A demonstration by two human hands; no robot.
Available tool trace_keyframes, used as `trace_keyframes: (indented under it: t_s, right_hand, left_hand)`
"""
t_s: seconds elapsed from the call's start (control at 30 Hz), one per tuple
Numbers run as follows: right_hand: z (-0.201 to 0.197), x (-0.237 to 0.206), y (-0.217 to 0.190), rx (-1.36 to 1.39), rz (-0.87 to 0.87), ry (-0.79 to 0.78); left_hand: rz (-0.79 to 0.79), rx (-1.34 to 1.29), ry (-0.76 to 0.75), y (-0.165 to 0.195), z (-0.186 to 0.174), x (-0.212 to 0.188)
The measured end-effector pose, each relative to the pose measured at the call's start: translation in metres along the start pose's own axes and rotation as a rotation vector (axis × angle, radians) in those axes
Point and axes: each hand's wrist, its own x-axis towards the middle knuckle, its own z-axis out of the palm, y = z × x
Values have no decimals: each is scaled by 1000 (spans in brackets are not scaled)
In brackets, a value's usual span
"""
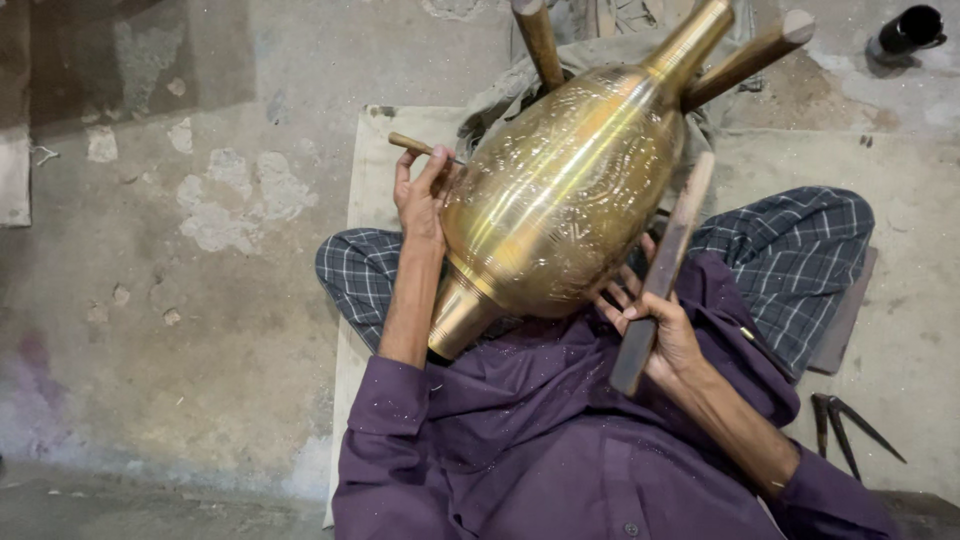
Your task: The person sits cross-legged on the floor with a large brass vessel resting on their lap and engraves a decorative pattern into its surface. They hold a small punch against the brass with one hand and repeatedly strike it with a wooden mallet held in the other hand, repositioning the punch across the vessel to continue the design.
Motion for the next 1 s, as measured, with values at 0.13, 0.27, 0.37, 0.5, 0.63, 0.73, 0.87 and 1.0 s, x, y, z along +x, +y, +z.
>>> trace_keyframes:
  t_s: [0.13, 0.27, 0.37, 0.5, 0.63, 0.73, 0.87, 1.0]
  right_hand:
    - [-13, -5, -1, -45, 2, 7]
    - [-20, -6, -9, -62, 9, -26]
    - [-24, -12, -21, -172, 46, 41]
    - [-43, -24, -48, -384, -68, 61]
    - [-62, -31, -84, -746, -19, 172]
    - [-60, -35, -107, -1044, -83, 68]
    - [-39, -45, -133, -1524, -507, -203]
    - [-12, -42, -153, -1824, -515, -174]
  left_hand:
    - [-9, -41, -11, -7, -2, -3]
    - [5, -62, 31, -6, 0, -4]
    - [117, 5, 29, 3, 3, -12]
    - [280, 319, 7, 15, -4, -37]
    - [225, 603, -157, 20, -16, -82]
    - [175, 594, -380, 13, -15, -94]
    - [258, 733, -520, 4, -7, -89]
    - [297, 855, -581, 8, 0, -87]
